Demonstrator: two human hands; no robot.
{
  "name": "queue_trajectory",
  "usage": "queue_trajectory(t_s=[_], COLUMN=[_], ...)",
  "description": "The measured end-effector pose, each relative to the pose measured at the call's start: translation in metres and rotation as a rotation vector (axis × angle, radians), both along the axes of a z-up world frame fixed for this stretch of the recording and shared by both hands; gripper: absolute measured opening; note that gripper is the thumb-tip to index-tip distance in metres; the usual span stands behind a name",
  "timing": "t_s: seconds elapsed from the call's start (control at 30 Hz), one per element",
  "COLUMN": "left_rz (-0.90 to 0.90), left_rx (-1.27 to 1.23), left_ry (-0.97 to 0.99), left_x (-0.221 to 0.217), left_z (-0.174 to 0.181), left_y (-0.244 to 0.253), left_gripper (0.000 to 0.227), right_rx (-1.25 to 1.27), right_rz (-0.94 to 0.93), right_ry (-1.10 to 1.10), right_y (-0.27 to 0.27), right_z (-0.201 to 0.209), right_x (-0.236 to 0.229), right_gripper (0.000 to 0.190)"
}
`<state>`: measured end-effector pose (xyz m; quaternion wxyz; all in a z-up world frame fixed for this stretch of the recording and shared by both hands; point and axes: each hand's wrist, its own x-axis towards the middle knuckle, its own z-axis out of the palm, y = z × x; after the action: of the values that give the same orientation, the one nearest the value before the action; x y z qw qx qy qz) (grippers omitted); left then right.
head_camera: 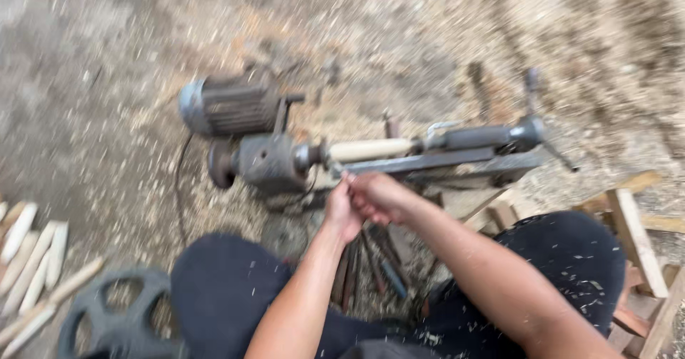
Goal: The person shapes a cylindrical wooden piece mounted on a lathe using a chisel. They smooth the surface, remove shavings, and then remove the finished piece before mounting a new rectangular block of wood onto the lathe.
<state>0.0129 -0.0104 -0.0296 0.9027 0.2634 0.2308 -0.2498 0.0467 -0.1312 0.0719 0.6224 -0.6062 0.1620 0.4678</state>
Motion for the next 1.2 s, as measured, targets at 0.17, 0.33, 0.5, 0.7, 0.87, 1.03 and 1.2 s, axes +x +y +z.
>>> queue_trajectory(t_s=[0.17, 0.33, 0.5, 0.7, 0.87, 1.03, 1.2], left_rz=[0.006, 0.007, 0.016, -0.020, -0.087, -0.671, -0.079], left_rx=[0.118, 0.075, 0.081, 0.172, 0.168, 1.132, 0.722], left_ry=[0.016, 0.044, 0.066, 0.041, 0.002, -0.153, -0.867], left_x=[-0.004, 0.001, 0.005, -0.004, 0.008, -0.026, -0.123], left_z=[-0.006, -0.013, -0.015, 0.001, 0.036, 0.121, 0.268], left_y=[0.009, 0.007, 0.006, 0.007, 0.014, 0.034, 0.085], left_gripper=[0.052, 0.056, 0.052, 0.054, 0.051, 0.045, 0.032], right_rx=[0.118, 0.159, 0.178, 0.203, 0.054, -0.026, -0.647], right_rz=[-0.026, -0.091, -0.132, -0.124, -0.002, 0.577, 0.824], right_ry=[-0.022, -0.007, 0.055, 0.021, -0.044, -0.128, -0.125], right_y=[0.006, 0.006, 0.006, 0.007, 0.005, -0.054, -0.078], right_z=[-0.022, -0.036, -0.034, -0.025, -0.009, -0.046, -0.182], right_x=[-0.003, -0.004, -0.001, -0.012, 0.001, -0.003, -0.060], right_gripper=[0.043, 0.040, 0.036, 0.038, 0.041, 0.040, 0.044])
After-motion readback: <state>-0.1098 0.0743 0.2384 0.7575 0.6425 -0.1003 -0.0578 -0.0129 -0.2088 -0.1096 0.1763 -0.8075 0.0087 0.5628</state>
